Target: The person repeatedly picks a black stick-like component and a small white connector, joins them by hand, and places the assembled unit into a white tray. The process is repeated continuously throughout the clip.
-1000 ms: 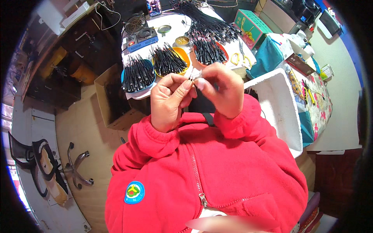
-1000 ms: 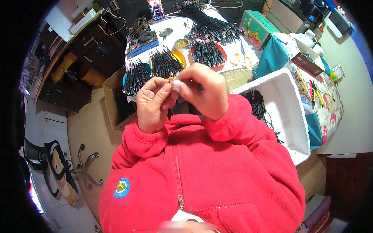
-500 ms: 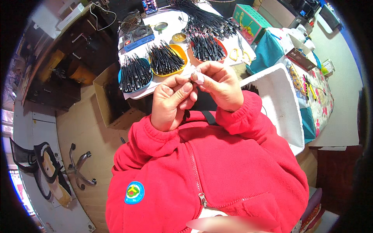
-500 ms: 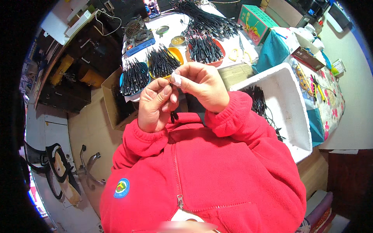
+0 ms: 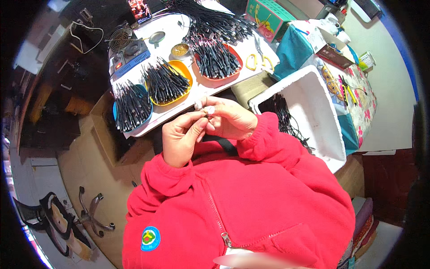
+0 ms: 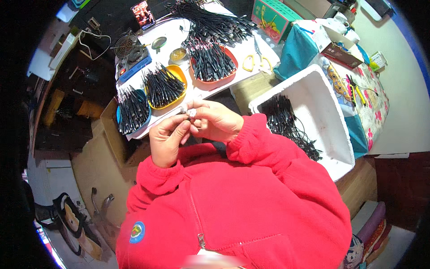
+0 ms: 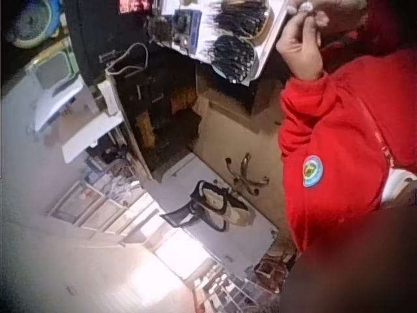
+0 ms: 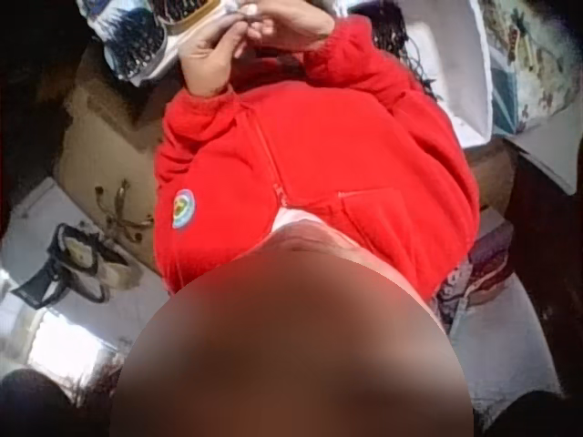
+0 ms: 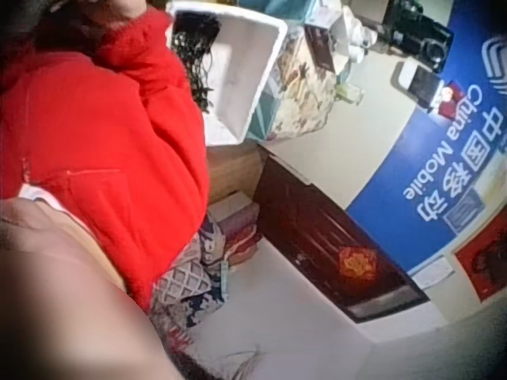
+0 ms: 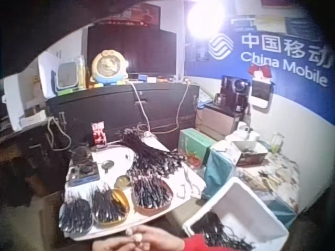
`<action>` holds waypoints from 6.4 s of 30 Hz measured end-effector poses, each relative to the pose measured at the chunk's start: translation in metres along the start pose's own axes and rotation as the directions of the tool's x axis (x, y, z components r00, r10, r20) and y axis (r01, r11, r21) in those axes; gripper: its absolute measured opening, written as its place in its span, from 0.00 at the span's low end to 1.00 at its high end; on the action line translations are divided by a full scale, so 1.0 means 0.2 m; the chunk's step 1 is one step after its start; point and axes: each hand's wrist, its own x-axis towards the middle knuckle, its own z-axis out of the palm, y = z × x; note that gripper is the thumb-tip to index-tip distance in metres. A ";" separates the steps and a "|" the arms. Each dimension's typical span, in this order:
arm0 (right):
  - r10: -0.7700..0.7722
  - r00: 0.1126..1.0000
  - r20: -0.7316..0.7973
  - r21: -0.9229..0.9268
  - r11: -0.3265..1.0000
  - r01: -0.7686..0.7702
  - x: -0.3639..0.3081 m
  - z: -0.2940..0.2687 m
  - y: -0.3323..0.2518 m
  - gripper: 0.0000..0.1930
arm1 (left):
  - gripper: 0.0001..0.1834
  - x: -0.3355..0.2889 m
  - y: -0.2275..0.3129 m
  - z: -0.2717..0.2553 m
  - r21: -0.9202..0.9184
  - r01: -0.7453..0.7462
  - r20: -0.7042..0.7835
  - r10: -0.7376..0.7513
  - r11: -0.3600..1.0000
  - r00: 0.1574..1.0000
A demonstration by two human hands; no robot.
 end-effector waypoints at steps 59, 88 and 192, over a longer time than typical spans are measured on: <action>-0.659 0.722 0.211 -0.952 0.028 0.304 -0.08 0.28 -0.06 0.06 | 0.08 -0.02 0.07 0.07 -0.103 -0.135 -0.138 0.120 0.986 0.983; -0.559 0.829 0.018 -0.817 -0.486 -0.309 0.80 -0.42 -1.12 0.12 | 0.09 0.12 -0.02 -0.15 -0.137 0.238 -0.039 -0.245 0.962 0.969; -0.378 0.926 0.004 -0.582 0.752 0.309 0.10 0.13 -0.10 0.05 | 0.10 0.07 0.08 -0.04 -0.212 0.131 -0.197 -0.174 0.969 0.965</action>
